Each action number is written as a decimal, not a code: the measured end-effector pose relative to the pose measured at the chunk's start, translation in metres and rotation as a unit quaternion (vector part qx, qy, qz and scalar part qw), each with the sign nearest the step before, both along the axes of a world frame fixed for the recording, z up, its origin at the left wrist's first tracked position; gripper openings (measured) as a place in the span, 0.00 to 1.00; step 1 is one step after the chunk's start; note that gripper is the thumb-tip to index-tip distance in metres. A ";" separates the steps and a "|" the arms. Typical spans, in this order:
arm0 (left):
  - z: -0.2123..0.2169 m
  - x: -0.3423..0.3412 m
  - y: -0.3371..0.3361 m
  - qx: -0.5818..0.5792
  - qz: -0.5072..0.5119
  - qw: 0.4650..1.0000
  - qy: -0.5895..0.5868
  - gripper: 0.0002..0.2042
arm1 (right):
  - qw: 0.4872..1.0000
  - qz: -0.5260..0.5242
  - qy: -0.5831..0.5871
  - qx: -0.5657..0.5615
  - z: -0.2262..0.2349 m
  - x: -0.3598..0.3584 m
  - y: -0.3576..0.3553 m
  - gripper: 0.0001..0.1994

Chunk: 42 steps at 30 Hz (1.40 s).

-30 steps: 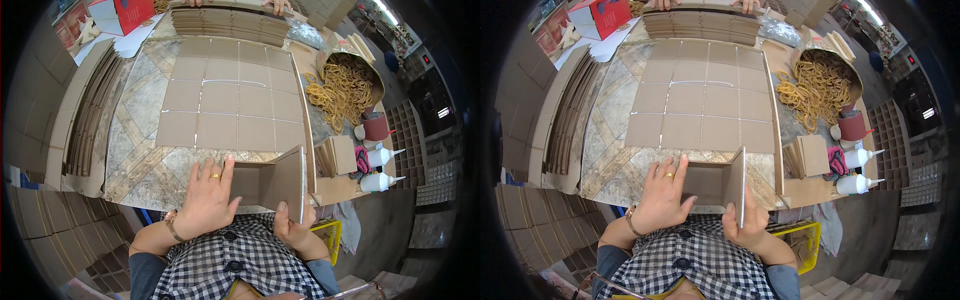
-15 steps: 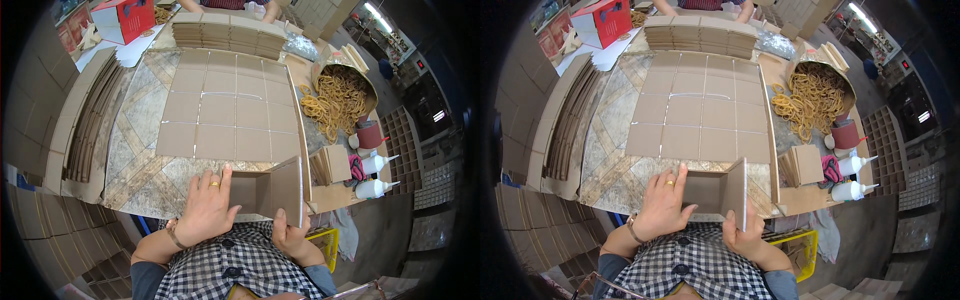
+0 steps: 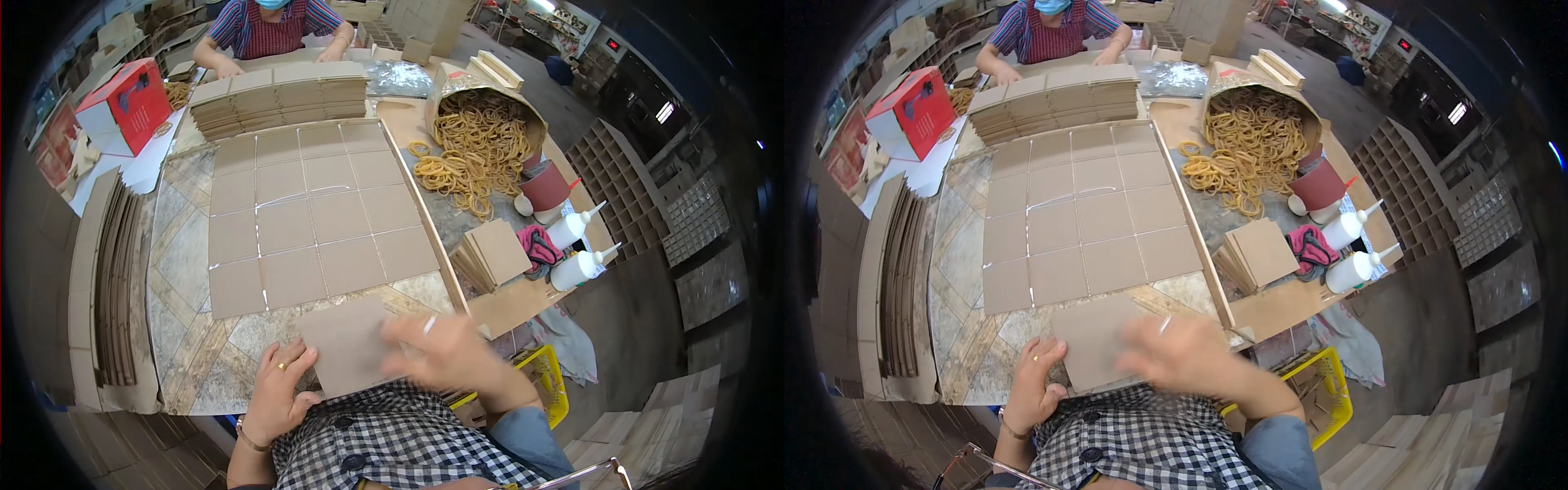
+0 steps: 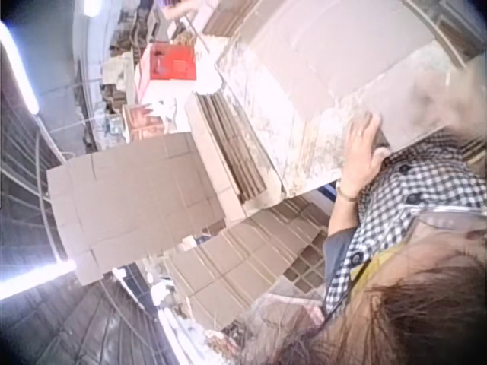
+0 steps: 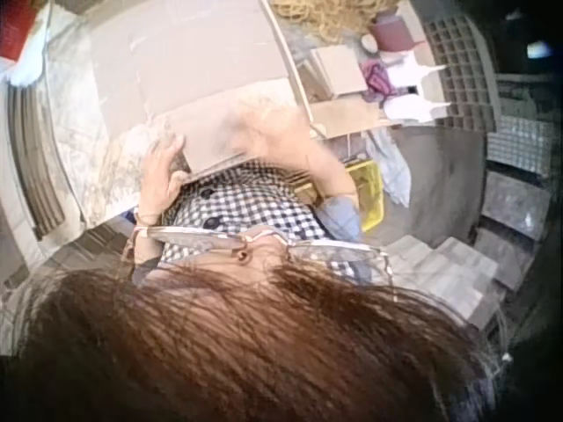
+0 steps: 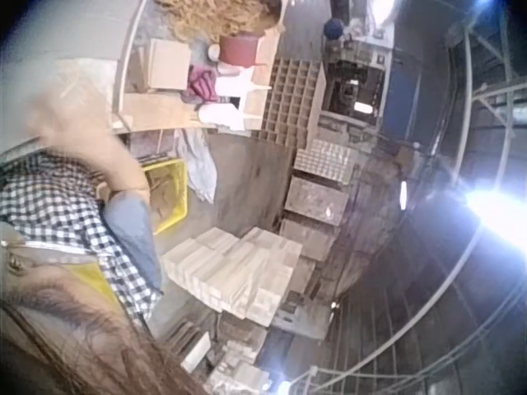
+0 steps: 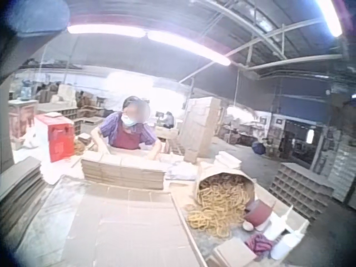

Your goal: The recorder assembles small cardboard boxes by folding pieces, applying glue from a bottle, securing them with rubber bands, and then stacks the completed boxes into larger grid containers.

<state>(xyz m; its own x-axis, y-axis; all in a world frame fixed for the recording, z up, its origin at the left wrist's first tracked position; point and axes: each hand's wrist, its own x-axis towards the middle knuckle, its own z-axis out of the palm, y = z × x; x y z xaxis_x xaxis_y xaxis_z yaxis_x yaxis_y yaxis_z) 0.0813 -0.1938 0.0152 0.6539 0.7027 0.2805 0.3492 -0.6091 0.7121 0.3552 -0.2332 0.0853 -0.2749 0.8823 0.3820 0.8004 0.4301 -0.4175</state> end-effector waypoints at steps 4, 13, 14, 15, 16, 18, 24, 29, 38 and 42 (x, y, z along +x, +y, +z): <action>-0.001 0.002 0.000 0.021 0.026 0.999 0.001 0.24 | 0.935 -0.316 -0.145 0.064 -0.013 0.109 0.108 0.05; 0.006 0.011 0.009 0.187 0.031 0.981 0.034 0.17 | 0.801 -0.334 -0.339 -0.364 -0.079 0.206 0.207 0.14; 0.008 0.011 0.012 0.186 0.024 0.982 0.028 0.16 | 0.810 -0.328 -0.340 -0.347 -0.075 0.208 0.206 0.16; 0.010 0.012 0.014 0.184 0.015 0.983 0.020 0.16 | 0.830 -0.330 -0.304 -0.332 -0.068 0.211 0.202 0.15; 0.012 0.012 0.016 0.173 0.015 0.985 0.000 0.16 | 0.850 -0.328 -0.267 -0.315 -0.056 0.207 0.200 0.14; 0.015 0.013 0.019 0.149 0.016 0.988 -0.040 0.18 | 0.901 -0.309 -0.147 -0.267 -0.033 0.198 0.191 0.11; 0.019 0.020 0.018 -0.016 0.134 0.984 -0.115 0.25 | 0.900 -0.015 0.325 -0.291 0.006 0.050 0.126 0.05; 0.044 0.035 0.031 0.062 0.144 0.983 -0.094 0.17 | 0.914 0.148 0.220 -0.307 0.012 -0.050 0.084 0.04; 0.000 0.019 0.046 -0.212 0.264 0.927 -0.163 0.09 | 0.971 -0.137 0.154 -0.125 -0.019 0.005 0.071 0.06; -0.012 0.014 0.056 -0.386 0.172 0.894 -0.150 0.08 | 0.880 -0.184 0.302 -0.317 -0.023 0.037 0.065 0.07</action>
